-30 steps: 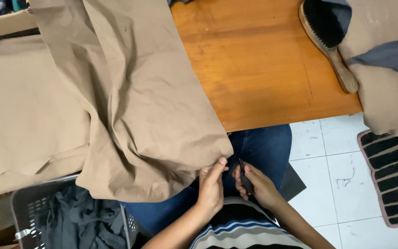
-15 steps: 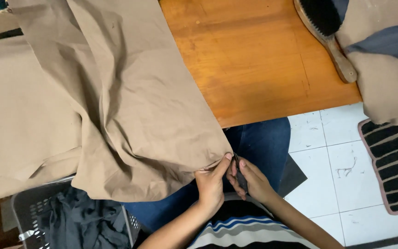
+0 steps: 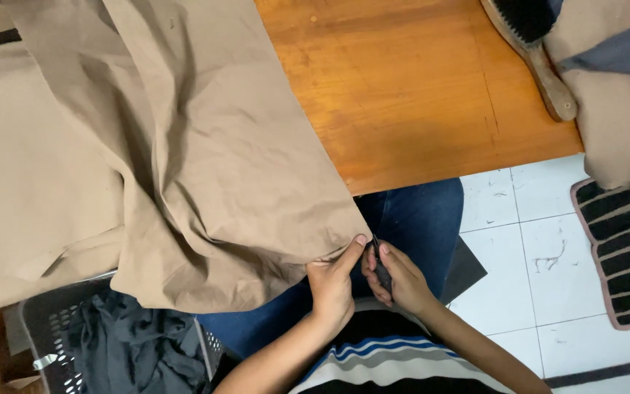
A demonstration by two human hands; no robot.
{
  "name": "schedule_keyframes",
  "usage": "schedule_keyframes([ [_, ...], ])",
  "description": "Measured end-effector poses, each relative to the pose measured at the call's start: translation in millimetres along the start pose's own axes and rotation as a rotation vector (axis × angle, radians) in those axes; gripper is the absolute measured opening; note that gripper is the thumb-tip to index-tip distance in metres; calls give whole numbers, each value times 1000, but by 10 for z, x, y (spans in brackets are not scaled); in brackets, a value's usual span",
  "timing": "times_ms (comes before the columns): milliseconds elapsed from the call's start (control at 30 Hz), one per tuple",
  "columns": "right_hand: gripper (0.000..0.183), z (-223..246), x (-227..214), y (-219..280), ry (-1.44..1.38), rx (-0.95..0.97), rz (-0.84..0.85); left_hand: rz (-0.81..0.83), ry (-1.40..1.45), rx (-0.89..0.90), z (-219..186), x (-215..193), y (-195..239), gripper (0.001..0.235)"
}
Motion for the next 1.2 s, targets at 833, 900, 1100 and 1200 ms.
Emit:
schedule_keyframes([
  [833, 39, -8, 14, -20, 17, -31, 79, 41, -80, 2, -102, 21, 67, 13],
  [900, 41, -5, 17, -21, 55, -17, 61, 48, -92, -7, -99, 19, 66, 10],
  [1100, 41, -17, 12, -21, 114, -32, 80, 116, -107, 40, -179, 61, 86, 10],
  [1200, 42, -39, -8, -22, 147, -14, 62, 116, -116, 54, -197, 53, 88, 11],
])
Point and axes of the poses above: each hand's wrist, its own y-axis away from the middle knuckle, its own x-axis out of the palm, z = x × y, the point moved 7 cm from there along -y, towards the middle knuckle, and after that the axes turned 6 degrees about -z, right-handed, at the moved point
